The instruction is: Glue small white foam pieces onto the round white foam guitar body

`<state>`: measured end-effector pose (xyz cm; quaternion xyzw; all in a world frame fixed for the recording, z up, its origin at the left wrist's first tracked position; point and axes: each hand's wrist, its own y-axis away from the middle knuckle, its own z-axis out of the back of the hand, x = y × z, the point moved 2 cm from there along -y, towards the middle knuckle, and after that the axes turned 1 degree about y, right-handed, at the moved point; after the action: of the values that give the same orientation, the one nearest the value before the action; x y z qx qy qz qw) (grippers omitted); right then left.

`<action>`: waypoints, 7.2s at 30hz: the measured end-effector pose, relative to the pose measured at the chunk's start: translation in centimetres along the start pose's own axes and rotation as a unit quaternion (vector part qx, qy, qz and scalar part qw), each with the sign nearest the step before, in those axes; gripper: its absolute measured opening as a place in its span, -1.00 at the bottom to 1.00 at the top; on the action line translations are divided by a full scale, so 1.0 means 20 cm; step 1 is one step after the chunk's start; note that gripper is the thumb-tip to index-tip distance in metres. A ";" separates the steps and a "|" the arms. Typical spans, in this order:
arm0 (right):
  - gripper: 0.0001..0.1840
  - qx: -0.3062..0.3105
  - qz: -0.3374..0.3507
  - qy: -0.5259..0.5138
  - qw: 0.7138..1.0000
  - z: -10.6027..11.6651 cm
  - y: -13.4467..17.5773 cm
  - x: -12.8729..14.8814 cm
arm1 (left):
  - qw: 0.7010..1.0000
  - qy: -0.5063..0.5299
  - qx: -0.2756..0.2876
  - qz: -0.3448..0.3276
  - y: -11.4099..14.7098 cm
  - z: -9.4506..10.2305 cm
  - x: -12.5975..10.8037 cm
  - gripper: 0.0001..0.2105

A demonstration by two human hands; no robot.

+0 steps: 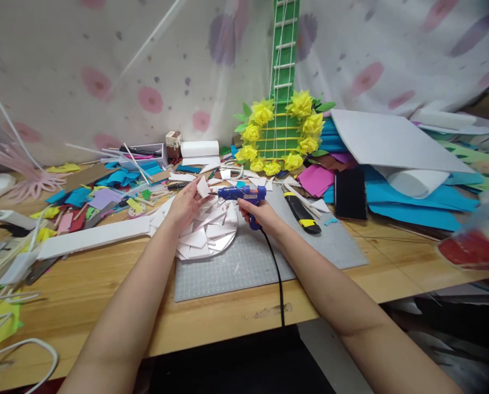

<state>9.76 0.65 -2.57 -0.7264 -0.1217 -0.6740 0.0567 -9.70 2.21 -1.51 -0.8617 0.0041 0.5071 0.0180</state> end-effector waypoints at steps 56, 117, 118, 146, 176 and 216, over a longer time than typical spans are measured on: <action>-0.55 -0.032 0.007 -0.020 0.999 0.05 -0.05 -0.02 | 0.995 -0.067 0.028 0.067 0.03 0.02 0.05 -0.61; -0.55 0.025 0.020 0.052 0.998 0.02 -0.02 -0.03 | 0.996 -0.077 0.021 0.036 0.03 0.02 0.01 -0.57; -0.55 0.028 0.020 0.054 0.998 0.02 -0.02 -0.03 | 0.996 -0.073 0.022 0.036 0.03 0.01 0.01 -0.58; -0.58 0.047 0.015 0.089 0.995 0.02 0.01 0.02 | 0.997 -0.065 -0.001 0.034 0.03 0.01 -0.04 -0.71; -0.55 -0.084 0.035 0.029 0.995 0.24 -0.08 -0.09 | 0.621 -0.780 0.078 0.012 0.16 -0.07 -0.16 -0.40; -0.66 -0.104 0.015 -0.097 0.990 0.22 -0.12 -0.10 | 0.786 -0.598 -0.140 -0.073 -0.07 0.28 -0.19 -0.71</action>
<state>13.25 3.76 -5.03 -0.7923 -0.0450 -0.6081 -0.0212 -16.32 3.78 -0.86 -0.3767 -0.1414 0.9130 -0.0670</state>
